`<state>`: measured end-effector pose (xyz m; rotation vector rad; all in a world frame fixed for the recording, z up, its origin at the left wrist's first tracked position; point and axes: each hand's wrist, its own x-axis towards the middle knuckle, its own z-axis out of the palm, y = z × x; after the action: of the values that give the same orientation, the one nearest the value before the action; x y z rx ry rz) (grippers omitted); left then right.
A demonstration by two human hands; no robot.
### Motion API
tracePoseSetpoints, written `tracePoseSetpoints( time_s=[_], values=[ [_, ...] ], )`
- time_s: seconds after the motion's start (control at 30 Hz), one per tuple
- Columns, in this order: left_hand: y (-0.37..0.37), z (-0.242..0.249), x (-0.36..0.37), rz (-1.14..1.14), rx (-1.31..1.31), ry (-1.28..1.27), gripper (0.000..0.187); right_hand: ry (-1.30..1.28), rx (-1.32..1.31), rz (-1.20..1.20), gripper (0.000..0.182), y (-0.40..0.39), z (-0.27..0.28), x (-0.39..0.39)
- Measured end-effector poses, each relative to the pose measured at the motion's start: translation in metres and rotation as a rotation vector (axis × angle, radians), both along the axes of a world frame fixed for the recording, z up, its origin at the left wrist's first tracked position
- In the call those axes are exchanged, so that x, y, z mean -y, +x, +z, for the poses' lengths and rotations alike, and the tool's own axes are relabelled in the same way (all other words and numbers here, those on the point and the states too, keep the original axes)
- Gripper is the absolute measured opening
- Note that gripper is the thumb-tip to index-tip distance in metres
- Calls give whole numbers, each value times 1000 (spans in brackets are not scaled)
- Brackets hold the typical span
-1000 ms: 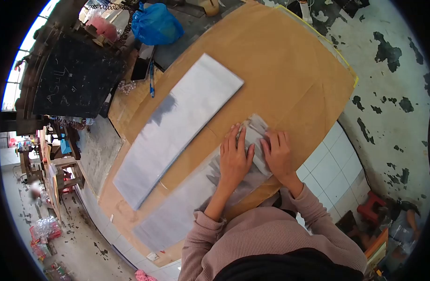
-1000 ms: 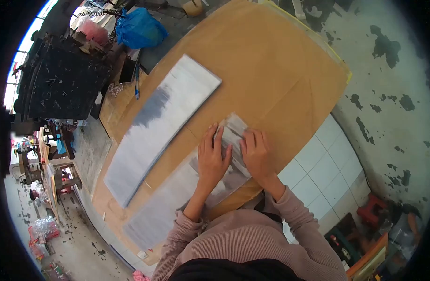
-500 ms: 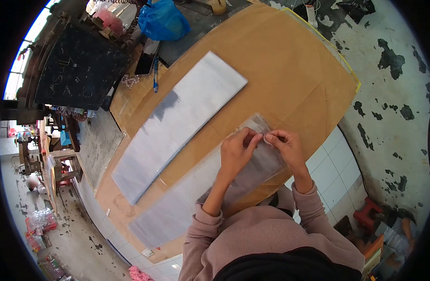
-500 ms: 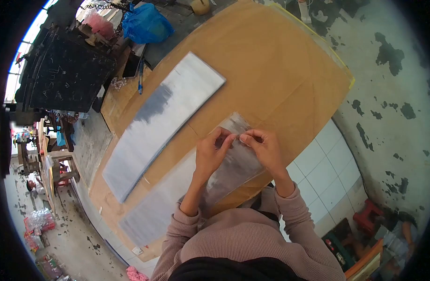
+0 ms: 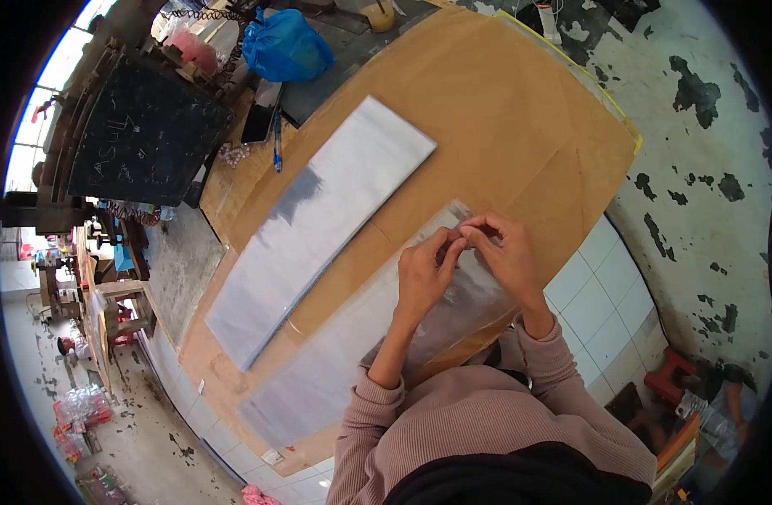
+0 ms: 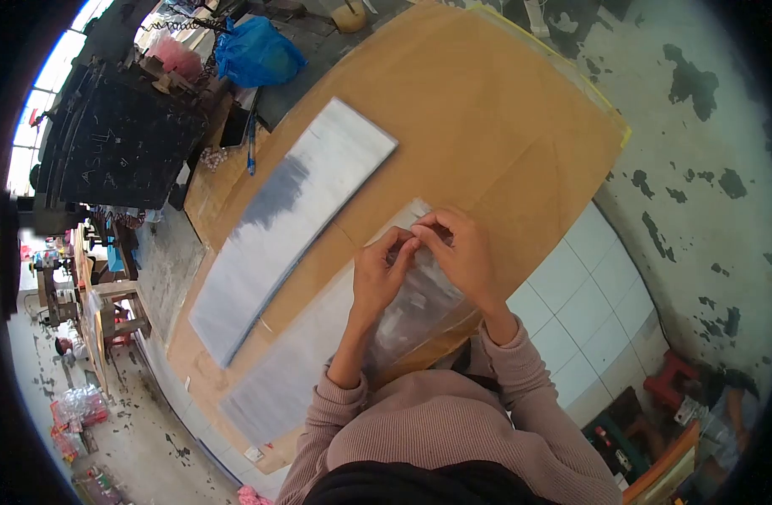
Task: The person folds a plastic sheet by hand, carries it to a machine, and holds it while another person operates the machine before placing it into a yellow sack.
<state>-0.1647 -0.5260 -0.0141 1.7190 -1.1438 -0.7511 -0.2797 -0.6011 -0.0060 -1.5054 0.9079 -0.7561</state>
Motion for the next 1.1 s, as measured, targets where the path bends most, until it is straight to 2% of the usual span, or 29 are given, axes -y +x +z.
tracePoseSetpoints(
  time_s=[0.07, 0.2, 0.3, 0.37, 0.47, 0.5, 0.53, 0.57, 0.6, 0.63, 0.67, 0.7, 0.77, 0.87, 0.93, 0.97, 1.07, 1.1],
  values=[
    [-3, -3, 0, 28, 176, -114, 8, -35, -13, -34, 10, 3, -1, 0],
    [-12, -3, -1, 143, 583, -385, 4, 63, 127, -153, 13, 15, -4, -6],
    [-17, 3, -7, 158, 635, -340, 9, 115, 102, -288, 17, 21, -10, -6],
    [-24, 12, -14, 109, 628, -369, 11, 102, -8, -396, 21, 18, -23, 8],
    [-20, 15, -12, 113, 559, -400, 13, 398, 303, -352, 14, 9, -23, 15],
    [-15, 15, -13, 119, 524, -403, 14, 282, 247, -524, 9, 6, -24, 16],
    [-11, 13, -26, 248, 518, -403, 12, 162, 188, -696, 5, 2, -27, 20],
    [-2, 11, -37, 377, 512, -412, 11, 109, 277, -809, 7, -27, -46, 37],
    [13, 8, -43, 497, 298, -453, 10, 141, 186, -992, 6, -67, -67, 62],
    [28, 34, -49, 505, 244, -234, 13, 149, 292, -1031, 4, -106, -78, 77],
    [41, 33, -53, 483, 215, -176, 14, 37, 351, -1102, 2, -129, -73, 76],
    [55, 29, -54, 459, 186, -111, 15, 24, 399, -1271, 5, -142, -58, 76],
    [63, 15, -40, 371, 144, -101, 16, 1, 378, -1293, 6, -173, -47, 78],
    [58, 4, -13, 173, 155, -159, 17, -68, 380, -1050, 11, -178, -29, 87],
    [42, -1, 2, 98, 189, -125, 17, 76, 559, -814, 19, -164, -9, 96],
    [32, 2, 6, 86, 210, 0, 19, 105, 561, -771, 21, -152, -1, 101],
    [20, -20, 15, -34, 371, -22, 22, 129, 529, -512, 27, -121, 18, 120],
    [18, -15, 12, -69, 327, 119, 28, 102, 496, -468, 29, -108, 21, 127]
  ],
)
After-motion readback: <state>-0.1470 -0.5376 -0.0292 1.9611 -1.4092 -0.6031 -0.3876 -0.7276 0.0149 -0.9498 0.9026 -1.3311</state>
